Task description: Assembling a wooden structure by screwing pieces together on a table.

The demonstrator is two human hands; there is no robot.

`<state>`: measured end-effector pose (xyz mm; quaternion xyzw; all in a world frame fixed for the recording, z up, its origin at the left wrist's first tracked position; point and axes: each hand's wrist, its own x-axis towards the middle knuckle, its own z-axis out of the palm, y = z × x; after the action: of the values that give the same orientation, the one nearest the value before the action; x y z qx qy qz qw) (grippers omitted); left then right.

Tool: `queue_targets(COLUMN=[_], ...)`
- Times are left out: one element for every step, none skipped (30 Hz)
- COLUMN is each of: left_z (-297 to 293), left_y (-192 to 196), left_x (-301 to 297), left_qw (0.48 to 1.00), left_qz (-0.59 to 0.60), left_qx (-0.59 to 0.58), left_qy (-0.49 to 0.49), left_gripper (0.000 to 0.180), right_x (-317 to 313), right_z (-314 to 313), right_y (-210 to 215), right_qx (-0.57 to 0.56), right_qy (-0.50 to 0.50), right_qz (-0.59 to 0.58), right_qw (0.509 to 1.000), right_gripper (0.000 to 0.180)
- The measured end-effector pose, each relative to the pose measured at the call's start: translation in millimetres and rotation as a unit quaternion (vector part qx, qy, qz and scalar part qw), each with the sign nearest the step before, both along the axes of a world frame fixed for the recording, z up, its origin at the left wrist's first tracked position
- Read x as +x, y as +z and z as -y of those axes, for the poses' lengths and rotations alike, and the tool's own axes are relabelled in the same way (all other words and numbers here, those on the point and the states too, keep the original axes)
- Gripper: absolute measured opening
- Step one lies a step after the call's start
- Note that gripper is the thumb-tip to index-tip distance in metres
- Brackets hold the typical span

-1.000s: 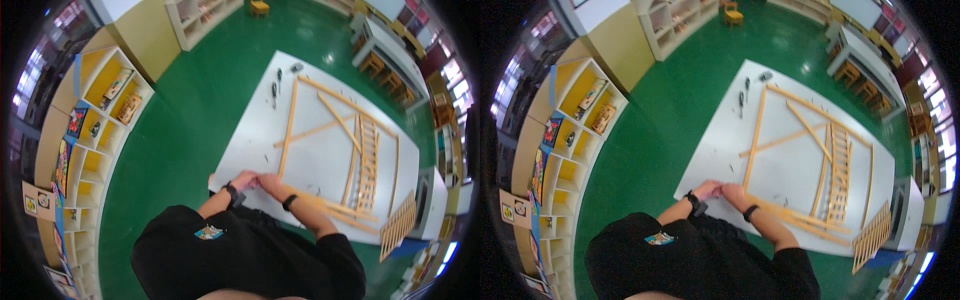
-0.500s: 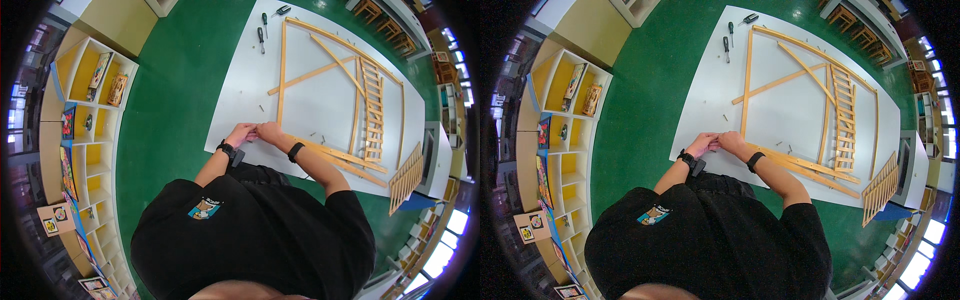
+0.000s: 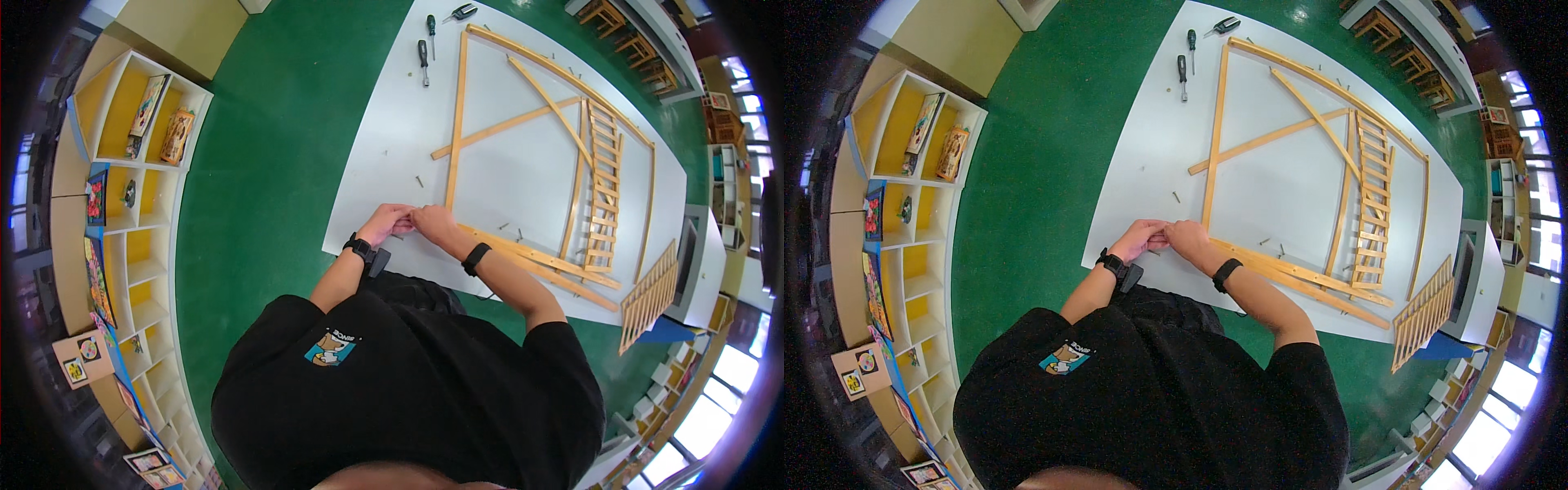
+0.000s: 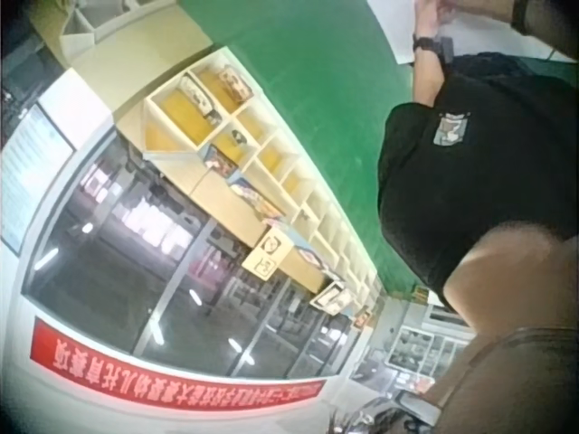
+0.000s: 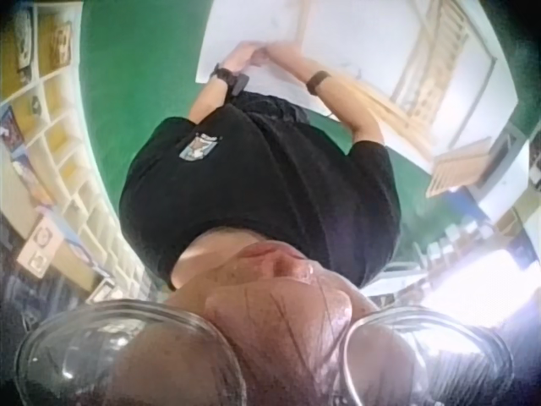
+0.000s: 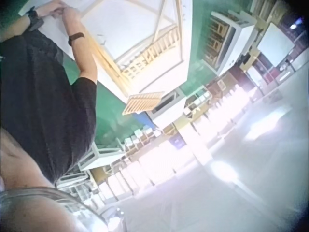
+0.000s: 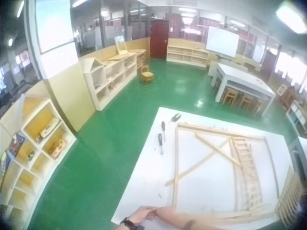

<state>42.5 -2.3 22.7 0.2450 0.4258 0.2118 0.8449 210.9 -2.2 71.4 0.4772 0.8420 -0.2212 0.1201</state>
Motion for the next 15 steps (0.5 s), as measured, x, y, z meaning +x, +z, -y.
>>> queue_targets(left_z=[0, -1, 0, 0, 1, 0, -1, -2, -2, -1, 1, 2, 2, 2, 2], left_y=[0, 0, 2, 5, 6, 5, 3, 2, 1, -1, -2, 1, 3, 5, 6], left_x=[-2, -2, -1, 2, 3, 2, 2, 2, 1, -1, -2, -1, 0, 1, 1], left_qw=[1.0, 1.0, 1.0, 1.0, 1.0, 1.0, 1.0, 1.0, 1.0, 1.0, 1.0, 1.0, 1.0, 0.999, 0.999], left_qz=[-0.003, -0.006, -0.005, -0.005, -0.005, -0.005, -0.003, 0.0, -0.001, -0.003, -0.005, -0.006, -0.021, -0.036, -0.036], left_qx=[-0.004, -0.009, -0.009, -0.012, -0.017, -0.017, -0.016, -0.015, -0.016, -0.014, -0.013, -0.015, -0.013, -0.012, -0.014], left_qy=[-0.008, -0.016, -0.017, -0.003, 0.011, 0.009, 0.0, -0.009, -0.008, -0.006, -0.005, -0.005, -0.014, -0.023, -0.023], left_gripper=[0.032, 0.031, 0.031, 0.029, 0.027, 0.027, 0.029, 0.03, 0.03, 0.03, 0.03, 0.03, 0.03, 0.03, 0.03], right_x=[1, 1, 1, 3, 5, 6, 5, 4, 2, 0, -1, -1, -1, -1, -1], right_z=[1, 1, 2, 4, 5, 6, 7, 8, 9, 10, 11, 12, 12, 10, 8], right_y=[2, 4, 4, 5, 5, 5, 4, 3, 2, 1, 1, 0, -2, -4, -4], right_qx=[0.001, 0.006, 0.01, 0.01, 0.042, 0.076, 0.076, 0.063, 0.049, 0.048, 0.046, 0.042, 0.04, 0.033, 0.027], right_qy=[0.0, 0.011, 0.021, 0.019, 0.013, 0.007, 0.005, 0.01, 0.018, 0.02, 0.027, 0.033, 0.033, 0.034, 0.036], right_qz=[0.001, -0.01, -0.022, -0.021, -0.029, -0.037, -0.037, -0.021, -0.006, -0.008, -0.002, 0.004, 0.003, 0.007, 0.011], right_qw=[1.0, 1.0, 0.999, 1.0, 0.999, 0.996, 0.996, 0.998, 0.999, 0.999, 0.999, 0.999, 0.999, 0.999, 0.999], right_gripper=[0.018, 0.017, 0.016, 0.016, 0.015, 0.014, 0.014, 0.014, 0.014, 0.014, 0.014, 0.014, 0.014, 0.014, 0.015])
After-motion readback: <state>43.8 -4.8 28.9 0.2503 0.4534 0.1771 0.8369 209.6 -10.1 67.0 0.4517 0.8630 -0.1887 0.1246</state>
